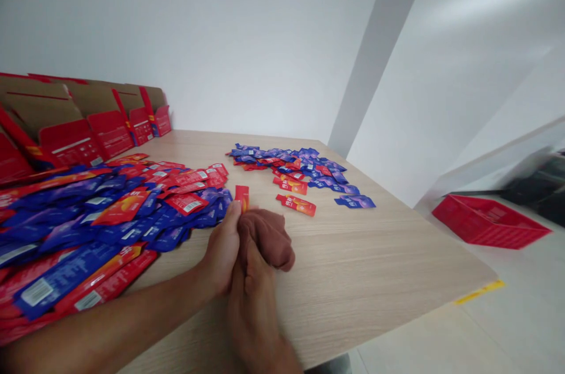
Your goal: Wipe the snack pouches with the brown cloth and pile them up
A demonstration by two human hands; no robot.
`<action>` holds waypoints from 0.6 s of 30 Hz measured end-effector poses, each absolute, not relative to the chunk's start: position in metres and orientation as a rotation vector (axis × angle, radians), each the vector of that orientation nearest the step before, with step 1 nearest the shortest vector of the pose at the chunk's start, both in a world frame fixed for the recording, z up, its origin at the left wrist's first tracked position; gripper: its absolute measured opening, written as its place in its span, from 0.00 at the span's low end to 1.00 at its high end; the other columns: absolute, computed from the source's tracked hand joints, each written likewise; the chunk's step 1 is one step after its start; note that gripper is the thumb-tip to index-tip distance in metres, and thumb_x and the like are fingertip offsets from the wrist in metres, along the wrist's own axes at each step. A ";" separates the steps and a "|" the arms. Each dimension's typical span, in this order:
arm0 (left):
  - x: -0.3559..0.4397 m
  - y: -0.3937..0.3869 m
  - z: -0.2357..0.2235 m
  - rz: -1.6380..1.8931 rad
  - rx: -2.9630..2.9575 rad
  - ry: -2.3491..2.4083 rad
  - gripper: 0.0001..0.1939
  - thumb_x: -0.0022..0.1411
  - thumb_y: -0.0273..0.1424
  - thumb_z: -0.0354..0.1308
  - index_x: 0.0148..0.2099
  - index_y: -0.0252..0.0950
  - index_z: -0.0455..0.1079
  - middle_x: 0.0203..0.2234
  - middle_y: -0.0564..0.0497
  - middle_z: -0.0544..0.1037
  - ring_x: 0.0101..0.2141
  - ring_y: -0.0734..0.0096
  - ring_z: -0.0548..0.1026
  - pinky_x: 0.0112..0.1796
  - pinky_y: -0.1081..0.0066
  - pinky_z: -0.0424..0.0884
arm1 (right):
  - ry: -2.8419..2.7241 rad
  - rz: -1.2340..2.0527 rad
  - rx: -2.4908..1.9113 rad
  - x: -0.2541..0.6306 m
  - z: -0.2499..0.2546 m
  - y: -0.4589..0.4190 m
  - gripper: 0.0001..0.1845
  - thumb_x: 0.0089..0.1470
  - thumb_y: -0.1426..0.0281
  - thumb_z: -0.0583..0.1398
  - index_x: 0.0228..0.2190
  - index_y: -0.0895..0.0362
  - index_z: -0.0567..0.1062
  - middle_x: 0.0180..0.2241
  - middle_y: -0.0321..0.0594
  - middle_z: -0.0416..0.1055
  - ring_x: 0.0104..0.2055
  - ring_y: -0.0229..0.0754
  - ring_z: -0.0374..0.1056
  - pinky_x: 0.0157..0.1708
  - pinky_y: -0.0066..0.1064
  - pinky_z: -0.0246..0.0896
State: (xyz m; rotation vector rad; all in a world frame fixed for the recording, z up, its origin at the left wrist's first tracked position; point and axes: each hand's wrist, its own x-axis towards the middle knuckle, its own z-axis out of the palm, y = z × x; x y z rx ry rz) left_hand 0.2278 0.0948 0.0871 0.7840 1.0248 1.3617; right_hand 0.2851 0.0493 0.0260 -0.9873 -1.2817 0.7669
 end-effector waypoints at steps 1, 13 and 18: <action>0.225 0.099 0.086 1.362 0.807 1.046 0.31 0.70 0.63 0.51 0.35 0.40 0.72 0.23 0.46 0.80 0.28 0.54 0.82 0.39 0.52 0.83 | -1.276 0.794 -0.967 0.285 0.026 0.046 0.24 0.73 0.58 0.62 0.64 0.50 0.82 0.66 0.46 0.78 0.72 0.55 0.69 0.72 0.49 0.63; 0.110 0.195 0.123 1.170 1.835 1.605 0.35 0.79 0.45 0.40 0.80 0.39 0.57 0.65 0.38 0.74 0.64 0.51 0.73 0.69 0.54 0.64 | -1.505 1.068 -0.910 0.319 0.023 0.017 0.27 0.68 0.43 0.62 0.49 0.47 0.91 0.38 0.41 0.85 0.46 0.55 0.80 0.54 0.42 0.76; 0.038 0.236 0.138 0.604 2.185 2.067 0.37 0.77 0.44 0.44 0.82 0.39 0.57 0.64 0.23 0.68 0.67 0.20 0.63 0.64 0.21 0.51 | -1.436 1.063 -0.994 0.323 0.012 0.015 0.32 0.64 0.36 0.61 0.46 0.47 0.91 0.39 0.42 0.86 0.40 0.53 0.80 0.44 0.38 0.77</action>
